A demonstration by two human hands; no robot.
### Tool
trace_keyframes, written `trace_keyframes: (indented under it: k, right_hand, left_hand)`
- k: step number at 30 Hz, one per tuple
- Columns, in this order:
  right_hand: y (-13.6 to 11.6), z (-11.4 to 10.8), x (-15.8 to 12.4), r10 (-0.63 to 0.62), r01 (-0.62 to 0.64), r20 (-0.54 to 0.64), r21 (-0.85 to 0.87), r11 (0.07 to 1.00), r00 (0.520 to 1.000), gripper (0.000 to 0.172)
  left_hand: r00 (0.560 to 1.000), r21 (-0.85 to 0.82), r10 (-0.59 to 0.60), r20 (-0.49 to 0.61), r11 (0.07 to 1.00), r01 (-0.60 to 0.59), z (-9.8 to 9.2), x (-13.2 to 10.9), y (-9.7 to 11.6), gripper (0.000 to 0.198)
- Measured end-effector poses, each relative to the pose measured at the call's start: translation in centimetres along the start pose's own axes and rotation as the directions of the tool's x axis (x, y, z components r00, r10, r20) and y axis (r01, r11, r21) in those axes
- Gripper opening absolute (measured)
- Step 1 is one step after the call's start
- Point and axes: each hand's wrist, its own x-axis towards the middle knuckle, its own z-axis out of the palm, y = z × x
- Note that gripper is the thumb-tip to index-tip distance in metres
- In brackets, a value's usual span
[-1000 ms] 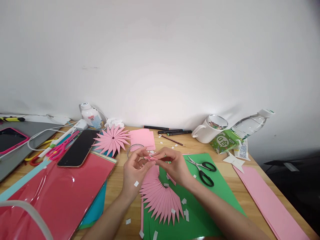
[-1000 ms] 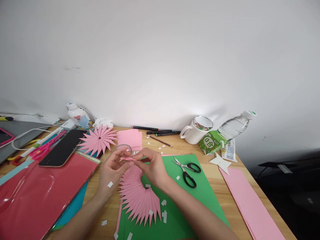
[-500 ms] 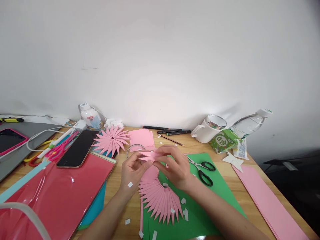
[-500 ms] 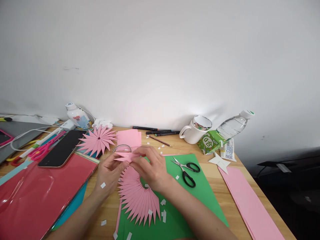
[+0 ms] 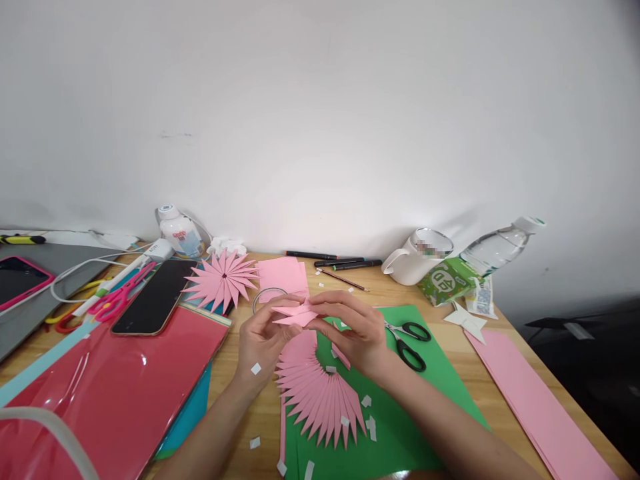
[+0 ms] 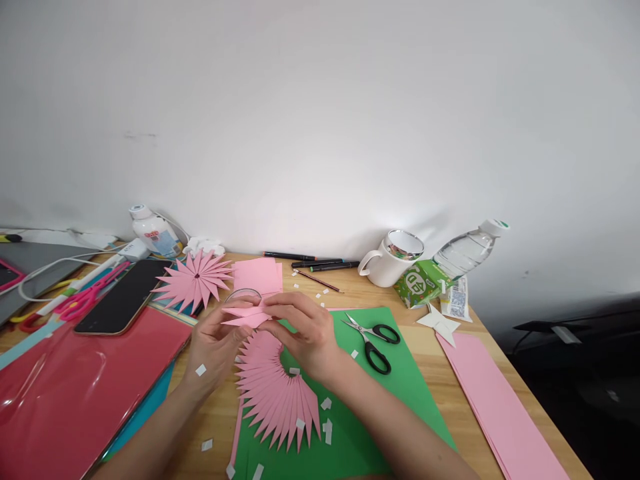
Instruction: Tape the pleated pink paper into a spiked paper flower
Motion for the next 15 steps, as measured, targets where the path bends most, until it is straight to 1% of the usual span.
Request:
trace_keyframes:
  k: [3,8,12,15]
  right_hand:
    - [-0.09,0.13,-0.05,0.019,-0.018,-0.022,0.012,1.000,1.000,0.012]
    - [-0.19,0.23,-0.16,0.046,-0.045,-0.027,0.027,0.999,0.999,0.011]
    - [-0.36,0.16,-0.14,0.098,-0.099,0.004,0.023,0.995,0.995,0.013]
    - [-0.37,0.24,-0.16,0.164,-0.165,0.022,0.064,0.984,0.986,0.012]
  left_hand:
    - [0.999,0.031,-0.020,-0.034,0.999,0.021,-0.04,-0.12,-0.10,0.019]
    - [0.999,0.043,0.002,-0.038,0.999,-0.001,-0.08,-0.24,-0.40,0.017]
    - [0.998,0.058,-0.014,-0.059,0.998,0.018,-0.14,-0.21,-0.53,0.021]
    - [0.997,0.021,-0.029,-0.065,0.999,0.030,-0.08,-0.17,-0.55,0.023]
